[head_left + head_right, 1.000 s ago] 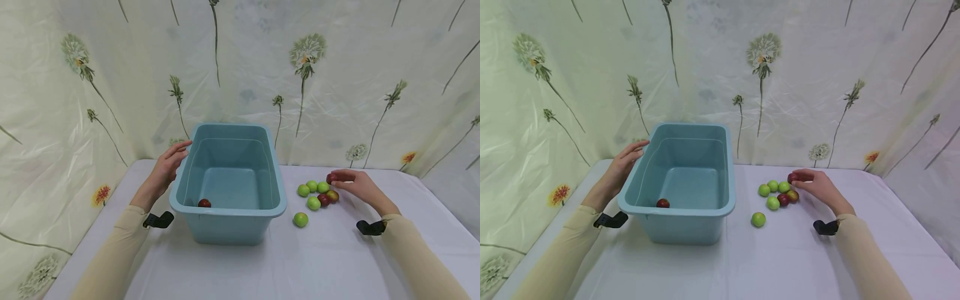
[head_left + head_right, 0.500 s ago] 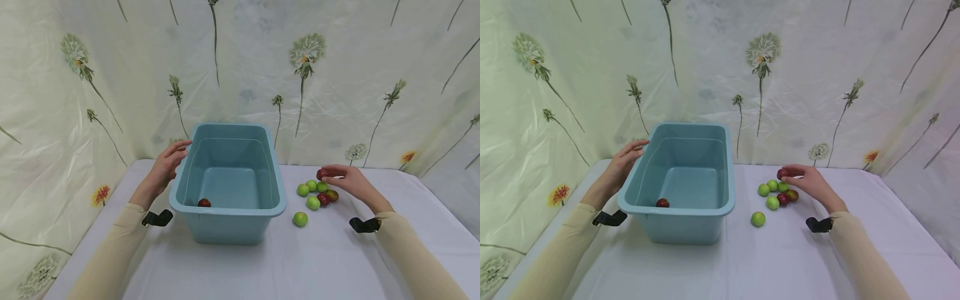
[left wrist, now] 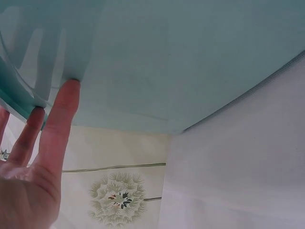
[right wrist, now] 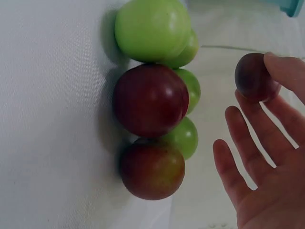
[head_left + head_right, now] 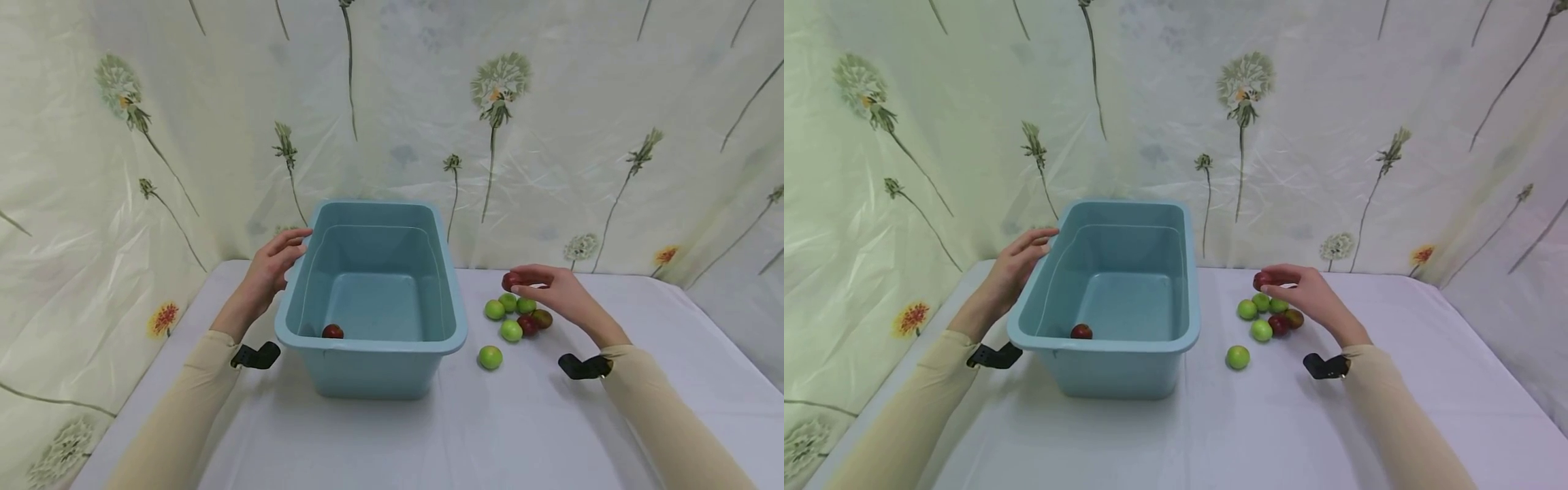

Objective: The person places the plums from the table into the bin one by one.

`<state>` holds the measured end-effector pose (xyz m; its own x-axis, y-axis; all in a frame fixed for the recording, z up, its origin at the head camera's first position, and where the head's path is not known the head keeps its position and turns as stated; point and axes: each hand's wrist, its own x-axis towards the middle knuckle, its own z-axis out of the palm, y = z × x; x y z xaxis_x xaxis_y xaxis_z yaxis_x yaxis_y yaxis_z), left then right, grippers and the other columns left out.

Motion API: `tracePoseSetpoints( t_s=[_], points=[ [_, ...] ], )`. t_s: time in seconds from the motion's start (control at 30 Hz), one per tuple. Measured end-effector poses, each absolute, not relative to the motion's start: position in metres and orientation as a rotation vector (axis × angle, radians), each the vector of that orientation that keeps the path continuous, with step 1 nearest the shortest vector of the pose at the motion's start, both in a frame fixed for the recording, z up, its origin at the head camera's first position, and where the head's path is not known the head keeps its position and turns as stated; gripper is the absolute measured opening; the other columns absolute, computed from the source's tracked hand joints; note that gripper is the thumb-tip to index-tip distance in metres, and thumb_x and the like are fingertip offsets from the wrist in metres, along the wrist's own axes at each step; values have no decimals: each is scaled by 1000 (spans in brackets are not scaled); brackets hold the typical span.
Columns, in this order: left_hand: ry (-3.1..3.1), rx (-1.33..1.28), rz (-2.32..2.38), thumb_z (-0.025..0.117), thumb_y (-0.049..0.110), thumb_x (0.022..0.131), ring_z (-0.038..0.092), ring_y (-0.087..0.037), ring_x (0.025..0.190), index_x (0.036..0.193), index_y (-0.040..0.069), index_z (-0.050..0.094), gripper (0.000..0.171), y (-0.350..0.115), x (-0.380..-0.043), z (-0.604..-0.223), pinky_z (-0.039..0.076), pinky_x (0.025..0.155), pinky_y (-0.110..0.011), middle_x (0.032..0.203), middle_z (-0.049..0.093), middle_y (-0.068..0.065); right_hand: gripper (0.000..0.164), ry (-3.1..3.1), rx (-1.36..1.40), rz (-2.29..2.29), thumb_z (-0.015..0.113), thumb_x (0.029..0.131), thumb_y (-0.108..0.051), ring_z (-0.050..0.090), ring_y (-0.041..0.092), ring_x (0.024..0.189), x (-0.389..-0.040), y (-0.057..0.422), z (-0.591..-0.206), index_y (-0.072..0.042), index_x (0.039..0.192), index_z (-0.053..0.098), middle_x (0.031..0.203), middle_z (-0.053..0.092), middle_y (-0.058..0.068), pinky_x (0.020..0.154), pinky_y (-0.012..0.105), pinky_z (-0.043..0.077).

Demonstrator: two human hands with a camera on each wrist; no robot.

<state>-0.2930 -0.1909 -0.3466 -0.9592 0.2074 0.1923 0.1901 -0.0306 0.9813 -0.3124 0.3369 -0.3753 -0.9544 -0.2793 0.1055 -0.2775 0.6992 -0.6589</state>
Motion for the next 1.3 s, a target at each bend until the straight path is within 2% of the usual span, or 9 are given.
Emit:
tracePoseSetpoints(
  t_s=[0.4,0.53,0.83,1.07,1.3],
  points=[
    [2177,482,2186,55,28,101,41,-29,132,141,15,51,42,-193,-293,-343,56,77,-39,140,48,-7,55,2892,-471,-1160,65,94,-44,58,34,112,-310,318,-371,-9,135,56,127,62,13,89,48,50],
    [2164,475,2190,55,26,101,46,-27,127,140,14,52,41,-194,-293,-342,56,75,-38,138,48,-7,55,2887,-462,-1203,66,93,-44,58,33,113,-310,313,-371,-9,134,57,126,62,13,89,47,50],
    [2150,455,2185,57,27,100,53,-24,116,139,15,52,42,-193,-294,-340,55,69,-33,136,51,-8,51,2866,-449,-1354,65,95,-41,57,33,117,-306,300,-374,-9,134,58,126,63,13,97,56,43],
    [2123,455,2185,56,29,100,49,-26,123,141,16,51,42,-194,-294,-343,56,75,-35,140,46,-6,52,2788,-439,-1478,65,95,-42,61,25,113,-306,291,-375,-11,135,57,127,64,10,94,43,49],
    [2112,472,2186,55,29,101,45,-27,129,142,16,49,43,-195,-294,-345,56,75,-35,143,42,-5,53,2751,-420,-1541,65,94,-44,64,17,107,-305,283,-373,-11,135,57,126,64,9,93,44,49]
  ],
)
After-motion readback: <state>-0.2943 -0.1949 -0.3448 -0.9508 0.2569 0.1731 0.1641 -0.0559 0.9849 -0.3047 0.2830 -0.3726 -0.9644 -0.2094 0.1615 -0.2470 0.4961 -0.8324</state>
